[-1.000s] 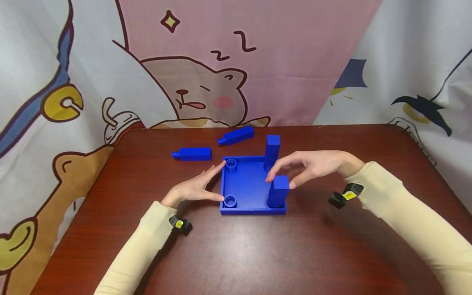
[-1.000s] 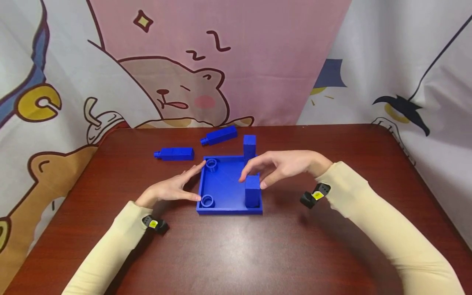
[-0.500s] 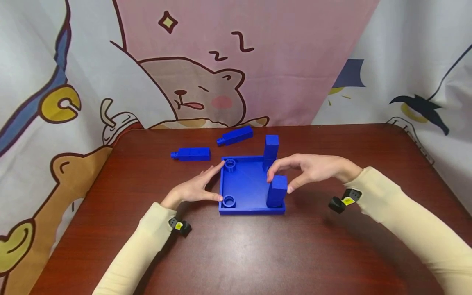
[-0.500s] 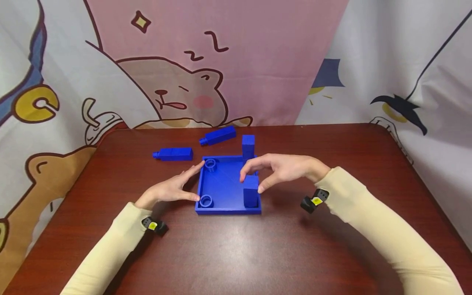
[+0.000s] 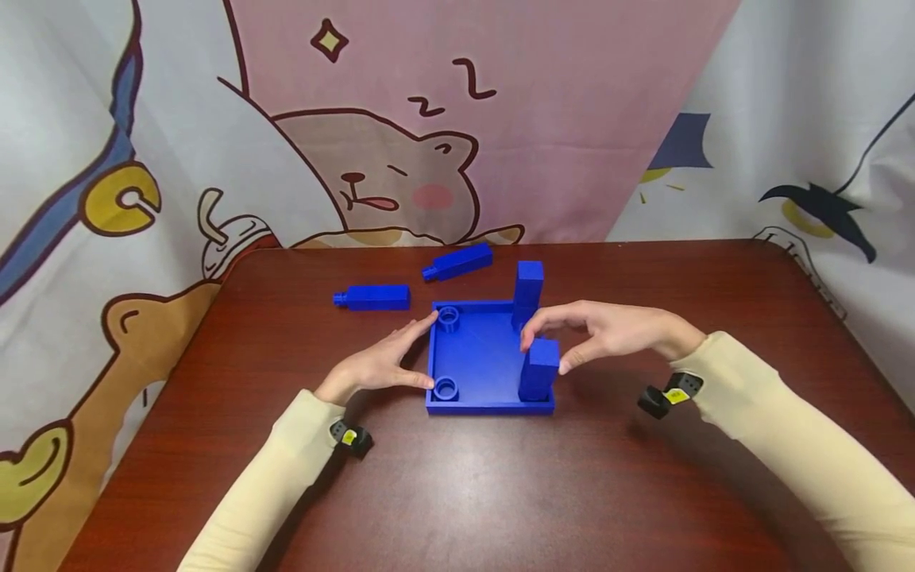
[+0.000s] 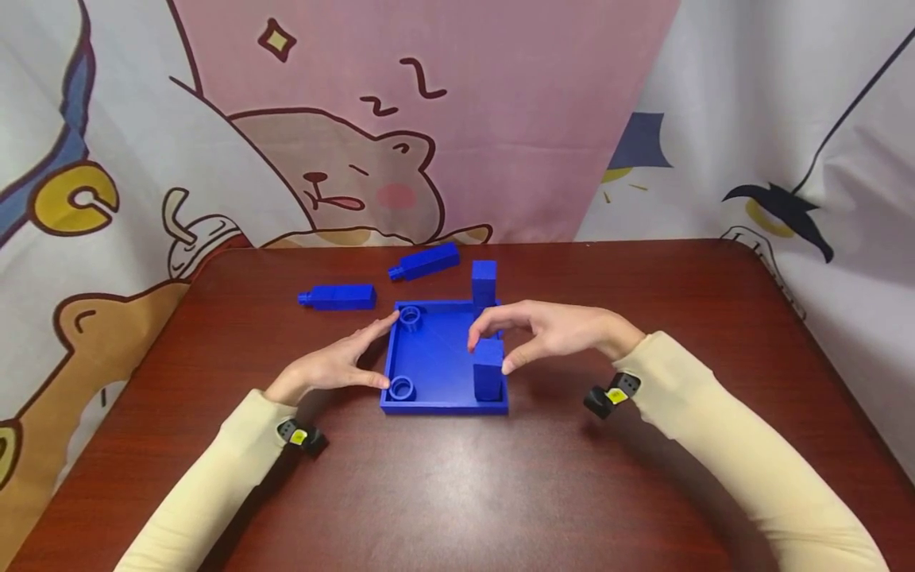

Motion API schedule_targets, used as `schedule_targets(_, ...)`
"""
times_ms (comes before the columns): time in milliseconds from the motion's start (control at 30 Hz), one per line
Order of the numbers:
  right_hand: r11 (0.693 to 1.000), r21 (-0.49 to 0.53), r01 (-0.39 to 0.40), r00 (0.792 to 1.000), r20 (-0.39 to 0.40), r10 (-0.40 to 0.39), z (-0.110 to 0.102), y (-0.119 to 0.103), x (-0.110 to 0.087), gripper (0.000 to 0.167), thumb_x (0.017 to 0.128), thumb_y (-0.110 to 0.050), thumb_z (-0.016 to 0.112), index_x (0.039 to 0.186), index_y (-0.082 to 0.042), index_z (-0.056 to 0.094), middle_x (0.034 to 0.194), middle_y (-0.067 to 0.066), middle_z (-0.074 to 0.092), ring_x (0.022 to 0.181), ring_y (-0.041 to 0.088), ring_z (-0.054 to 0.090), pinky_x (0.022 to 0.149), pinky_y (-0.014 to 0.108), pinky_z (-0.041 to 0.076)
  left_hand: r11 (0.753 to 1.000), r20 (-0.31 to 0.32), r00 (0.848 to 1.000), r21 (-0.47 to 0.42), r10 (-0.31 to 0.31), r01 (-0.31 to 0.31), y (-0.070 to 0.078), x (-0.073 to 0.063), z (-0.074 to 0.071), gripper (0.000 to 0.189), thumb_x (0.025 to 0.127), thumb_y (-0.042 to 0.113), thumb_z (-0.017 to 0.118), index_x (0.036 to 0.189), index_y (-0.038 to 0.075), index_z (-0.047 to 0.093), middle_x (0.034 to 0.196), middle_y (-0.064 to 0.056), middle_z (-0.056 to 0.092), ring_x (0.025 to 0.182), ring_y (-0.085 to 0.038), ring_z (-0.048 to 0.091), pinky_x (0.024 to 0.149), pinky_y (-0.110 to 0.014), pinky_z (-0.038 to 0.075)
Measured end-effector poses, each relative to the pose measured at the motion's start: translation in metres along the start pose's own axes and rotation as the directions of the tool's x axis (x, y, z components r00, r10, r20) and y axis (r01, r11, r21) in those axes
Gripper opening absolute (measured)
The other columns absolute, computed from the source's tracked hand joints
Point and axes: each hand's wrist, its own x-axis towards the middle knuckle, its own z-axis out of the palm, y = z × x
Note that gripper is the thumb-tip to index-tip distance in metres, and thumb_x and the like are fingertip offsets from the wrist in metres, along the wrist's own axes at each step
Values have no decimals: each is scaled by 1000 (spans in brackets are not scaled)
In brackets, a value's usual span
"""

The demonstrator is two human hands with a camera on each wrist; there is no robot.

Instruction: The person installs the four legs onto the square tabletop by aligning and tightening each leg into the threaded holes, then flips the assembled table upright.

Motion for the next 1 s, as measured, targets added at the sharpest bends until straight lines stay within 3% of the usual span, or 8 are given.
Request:
schedule_targets(233,996,52,-67,996,-47,69,5,-1,-4,42,92,-8,65,131,-14,55,132,8,55,132,23,43,104,53,36,1000,-12,1000,-18,-5,5,-6,-1,1,104,84,40,75,157,14,5,159,-15,11,144,-40,1,113,-54,4)
schedule_targets(433,994,84,-64,995,-76,71,7,-3,-8,45,92,-6,64,135,-14,54,135,10,53,130,27,45,98,46,44,999,-20,1000,-48,10,-11,-6,-1,1,104,83,39,76,157,15,7,159,-14,10,143,-41,1,113,-56,6)
schedule_targets(600,995,91,-43,988,-141,55,1,-4,-10,46,90,-3,66,134,-10,54,133,8,55,123,31,51,94,43,48,998,-36,999,-65,25,-28,-4,1,-3,99,83,33,78,156,11,14,158,-14,18,144,-33,15,113,-51,17)
schedule_targets(800,997,51,-66,958,-276,77,-8,-1,-10,42,90,-2,67,130,-8,57,127,15,58,113,34,57,88,39,51,999,-74,997,-47,15,-18,2,4,-12,90,82,28,78,152,6,27,153,-14,32,140,-27,29,111,-46,25)
schedule_targets(1000,993,4,-117,907,-406,109,-15,0,-7,39,89,-4,69,127,-7,59,125,16,59,111,32,58,86,33,52,995,-188,982,-93,23,-41,5,10,-23,78,83,18,78,146,-2,36,143,-20,45,132,-35,40,108,-49,29)
